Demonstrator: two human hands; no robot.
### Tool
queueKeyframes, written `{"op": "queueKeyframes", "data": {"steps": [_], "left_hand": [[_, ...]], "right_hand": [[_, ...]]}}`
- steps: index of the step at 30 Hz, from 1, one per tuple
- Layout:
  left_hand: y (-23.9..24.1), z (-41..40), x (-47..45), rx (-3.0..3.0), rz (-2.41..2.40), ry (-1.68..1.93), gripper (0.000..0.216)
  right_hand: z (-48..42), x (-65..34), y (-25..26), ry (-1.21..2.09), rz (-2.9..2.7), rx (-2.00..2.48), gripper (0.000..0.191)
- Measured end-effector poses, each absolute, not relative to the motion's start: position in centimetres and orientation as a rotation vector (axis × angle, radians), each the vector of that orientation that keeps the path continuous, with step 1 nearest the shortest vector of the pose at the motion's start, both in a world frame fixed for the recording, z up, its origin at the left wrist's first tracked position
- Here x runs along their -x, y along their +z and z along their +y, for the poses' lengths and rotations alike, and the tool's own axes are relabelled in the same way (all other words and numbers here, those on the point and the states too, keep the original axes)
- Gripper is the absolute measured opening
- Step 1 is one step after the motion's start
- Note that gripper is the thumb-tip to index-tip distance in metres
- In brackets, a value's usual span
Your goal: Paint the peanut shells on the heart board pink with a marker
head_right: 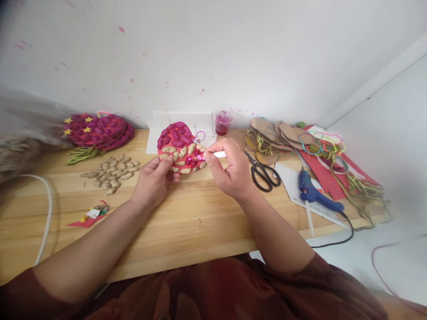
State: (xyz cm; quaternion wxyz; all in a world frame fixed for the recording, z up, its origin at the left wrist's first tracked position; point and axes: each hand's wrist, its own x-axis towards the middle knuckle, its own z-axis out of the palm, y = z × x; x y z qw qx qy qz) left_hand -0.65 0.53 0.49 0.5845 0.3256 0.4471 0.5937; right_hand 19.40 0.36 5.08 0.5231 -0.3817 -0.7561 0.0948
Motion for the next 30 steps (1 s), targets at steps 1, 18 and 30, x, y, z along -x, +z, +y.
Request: {"op": "queueKeyframes", "data": {"steps": [1, 18, 30], "left_hand": [[0.47, 0.53, 0.64, -0.757, 1.039, 1.385, 0.038], [0.44, 0.43, 0.58, -0.772, 1.046, 1.395, 0.036], [0.80, 0.23, 0.44, -0.737, 1.056, 1.383, 0.035]], "right_hand": [[0.38, -19.40, 5.08, 0.218, -1.809, 0.915, 0.005], [0.24, -19.19, 5.11, 0.189, -1.841, 0.929, 0.006], [0.15, -19.03, 5.08, 0.168, -1.851, 0.925, 0.002]]}}
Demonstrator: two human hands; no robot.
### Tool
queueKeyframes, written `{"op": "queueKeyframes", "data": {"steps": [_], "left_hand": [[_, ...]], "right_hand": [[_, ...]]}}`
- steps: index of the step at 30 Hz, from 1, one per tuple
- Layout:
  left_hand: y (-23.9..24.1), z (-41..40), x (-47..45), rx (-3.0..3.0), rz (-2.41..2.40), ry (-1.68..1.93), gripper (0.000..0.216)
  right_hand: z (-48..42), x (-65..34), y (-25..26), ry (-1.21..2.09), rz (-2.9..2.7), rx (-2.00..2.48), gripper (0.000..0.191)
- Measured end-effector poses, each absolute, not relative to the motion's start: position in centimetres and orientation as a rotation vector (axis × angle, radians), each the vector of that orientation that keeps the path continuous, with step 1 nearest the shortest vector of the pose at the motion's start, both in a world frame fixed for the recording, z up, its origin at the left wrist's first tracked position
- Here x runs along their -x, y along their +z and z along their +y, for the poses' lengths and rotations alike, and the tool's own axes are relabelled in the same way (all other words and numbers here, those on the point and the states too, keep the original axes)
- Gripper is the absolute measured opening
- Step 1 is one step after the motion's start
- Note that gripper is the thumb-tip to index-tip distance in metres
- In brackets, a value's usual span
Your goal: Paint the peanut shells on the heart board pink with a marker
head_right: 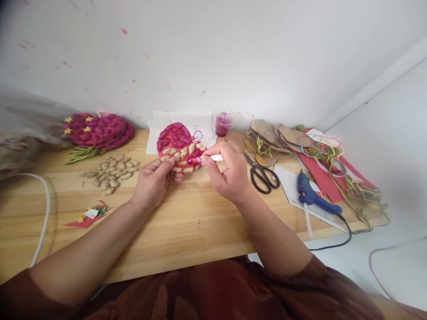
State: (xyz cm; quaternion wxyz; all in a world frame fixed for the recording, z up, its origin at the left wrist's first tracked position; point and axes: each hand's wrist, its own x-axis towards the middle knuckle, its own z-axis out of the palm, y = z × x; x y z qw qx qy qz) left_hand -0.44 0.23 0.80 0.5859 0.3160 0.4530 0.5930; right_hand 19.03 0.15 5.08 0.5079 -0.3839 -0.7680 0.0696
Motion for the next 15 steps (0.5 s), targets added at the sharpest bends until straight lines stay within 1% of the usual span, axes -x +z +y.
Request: {"op": "queueKeyframes", "data": {"steps": [9, 15], "left_hand": [[0.95, 0.02, 0.36, -0.735, 1.044, 1.376, 0.037], [1.07, 0.03, 0.38, -0.729, 1.043, 1.377, 0.038]], "right_hand": [[0.13, -18.78, 5.07, 0.099, -1.907, 0.923, 0.004], [0.19, -19.03, 4.99, 0.097, -1.833, 0.958, 0.003]]}}
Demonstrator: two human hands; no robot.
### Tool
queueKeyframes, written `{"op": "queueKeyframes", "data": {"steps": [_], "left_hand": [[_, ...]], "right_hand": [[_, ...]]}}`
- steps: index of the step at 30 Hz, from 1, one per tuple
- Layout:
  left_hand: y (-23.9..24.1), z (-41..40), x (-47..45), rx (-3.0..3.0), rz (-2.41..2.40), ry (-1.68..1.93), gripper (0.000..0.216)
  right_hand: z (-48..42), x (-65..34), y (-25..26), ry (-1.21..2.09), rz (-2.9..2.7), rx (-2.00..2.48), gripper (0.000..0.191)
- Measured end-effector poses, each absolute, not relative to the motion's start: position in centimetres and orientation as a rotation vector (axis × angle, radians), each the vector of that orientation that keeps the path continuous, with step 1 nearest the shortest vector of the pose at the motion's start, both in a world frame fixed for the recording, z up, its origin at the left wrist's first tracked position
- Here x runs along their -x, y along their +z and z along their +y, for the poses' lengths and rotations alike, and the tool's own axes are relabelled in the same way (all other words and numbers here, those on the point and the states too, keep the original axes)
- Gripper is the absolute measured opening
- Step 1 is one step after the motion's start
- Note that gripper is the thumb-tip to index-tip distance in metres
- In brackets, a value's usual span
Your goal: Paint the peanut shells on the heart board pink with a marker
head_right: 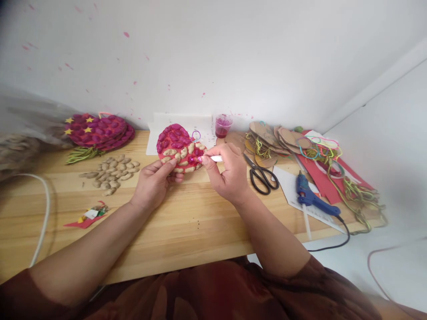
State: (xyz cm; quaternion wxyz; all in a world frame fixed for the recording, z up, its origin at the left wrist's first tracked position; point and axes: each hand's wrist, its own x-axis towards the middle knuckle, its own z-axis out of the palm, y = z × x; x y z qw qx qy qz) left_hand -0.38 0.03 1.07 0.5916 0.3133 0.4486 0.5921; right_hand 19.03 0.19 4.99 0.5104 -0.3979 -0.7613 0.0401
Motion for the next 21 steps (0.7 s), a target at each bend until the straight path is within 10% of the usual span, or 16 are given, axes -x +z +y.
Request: {"op": "queueKeyframes", "data": {"steps": [21], "left_hand": [[0.94, 0.19, 0.74, -0.701, 0.979, 1.359, 0.039]], "right_hand": [[0.51, -19.46, 4.81, 0.166, -1.745, 0.987, 0.004]]}}
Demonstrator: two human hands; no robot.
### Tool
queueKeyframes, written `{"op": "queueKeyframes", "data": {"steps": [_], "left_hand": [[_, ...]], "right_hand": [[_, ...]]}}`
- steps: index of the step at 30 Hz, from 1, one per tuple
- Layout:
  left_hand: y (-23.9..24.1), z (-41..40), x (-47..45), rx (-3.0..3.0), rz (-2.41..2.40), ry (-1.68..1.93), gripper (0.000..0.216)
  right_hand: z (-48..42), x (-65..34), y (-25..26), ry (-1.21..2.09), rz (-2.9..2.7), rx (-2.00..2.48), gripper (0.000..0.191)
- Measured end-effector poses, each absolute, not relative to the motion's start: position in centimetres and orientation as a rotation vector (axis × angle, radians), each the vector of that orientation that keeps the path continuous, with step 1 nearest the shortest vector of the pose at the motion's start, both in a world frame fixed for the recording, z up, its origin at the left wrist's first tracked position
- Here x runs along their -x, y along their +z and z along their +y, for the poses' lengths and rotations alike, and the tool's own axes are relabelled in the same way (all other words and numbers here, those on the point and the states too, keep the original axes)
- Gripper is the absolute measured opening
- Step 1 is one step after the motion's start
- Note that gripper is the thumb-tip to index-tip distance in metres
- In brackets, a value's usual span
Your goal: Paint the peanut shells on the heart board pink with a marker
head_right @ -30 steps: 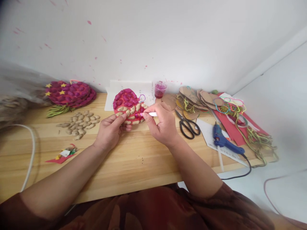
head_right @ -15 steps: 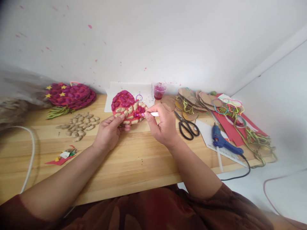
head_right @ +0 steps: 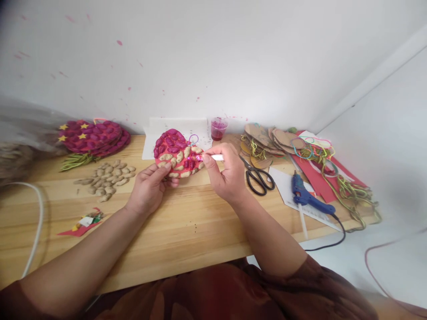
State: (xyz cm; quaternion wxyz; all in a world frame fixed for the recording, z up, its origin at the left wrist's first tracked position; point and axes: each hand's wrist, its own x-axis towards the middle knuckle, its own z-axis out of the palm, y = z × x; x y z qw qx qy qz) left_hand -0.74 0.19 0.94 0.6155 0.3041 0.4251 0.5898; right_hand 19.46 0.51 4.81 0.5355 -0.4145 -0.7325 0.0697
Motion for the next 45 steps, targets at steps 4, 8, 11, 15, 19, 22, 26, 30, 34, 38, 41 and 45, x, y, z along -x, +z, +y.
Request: {"op": "queueKeyframes", "data": {"steps": [4, 8, 11, 15, 19, 22, 26, 30, 34, 38, 41, 45], "left_hand": [[0.8, 0.2, 0.7, -0.707, 0.984, 1.369, 0.039], [0.5, 0.4, 0.7, -0.701, 1.000, 1.386, 0.041], [0.3, 0.6, 0.6, -0.714, 1.013, 1.396, 0.045], [-0.1, 0.7, 0.5, -0.753, 1.027, 1.389, 0.048], [-0.3, 0.8, 0.5, -0.786, 1.046, 1.375, 0.048], [-0.4, 0.8, 0.5, -0.790, 1.058, 1.361, 0.048], [-0.6, 0.8, 0.5, -0.824, 1.068, 1.353, 0.049], [-0.8, 0.9, 0.5, -0.830, 1.066, 1.344, 0.048], [-0.8, 1.0, 0.5, -0.842, 1.051, 1.339, 0.047], [-0.7, 0.9, 0.5, -0.848, 1.048, 1.338, 0.045], [-0.5, 0.9, 0.4, -0.850, 1.044, 1.343, 0.043], [-0.3, 0.8, 0.4, -0.842, 1.036, 1.351, 0.043]], "right_hand": [[0.5, -19.5, 4.9, 0.205, -1.786, 0.986, 0.004], [0.5, -19.6, 4.6, 0.272, -1.756, 1.008, 0.007], [1.2, -20.1, 4.7, 0.369, -1.564, 1.058, 0.014], [4.2, -21.6, 6.6, 0.341, -1.333, 1.143, 0.024], [8.9, -23.1, 9.0, 0.103, -1.383, 1.338, 0.023], [11.9, -23.3, 9.5, 0.012, -1.497, 1.577, 0.021], [14.1, -22.4, 8.9, -0.093, -1.646, 1.867, 0.023], [14.8, -21.7, 8.1, -0.121, -1.700, 1.971, 0.025], [15.3, -21.4, 7.4, -0.118, -1.716, 2.037, 0.025], [15.6, -21.5, 7.0, -0.119, -1.729, 2.061, 0.028], [15.6, -21.7, 7.2, -0.115, -1.733, 2.057, 0.028], [15.3, -21.9, 8.2, -0.126, -1.712, 2.040, 0.028]]}}
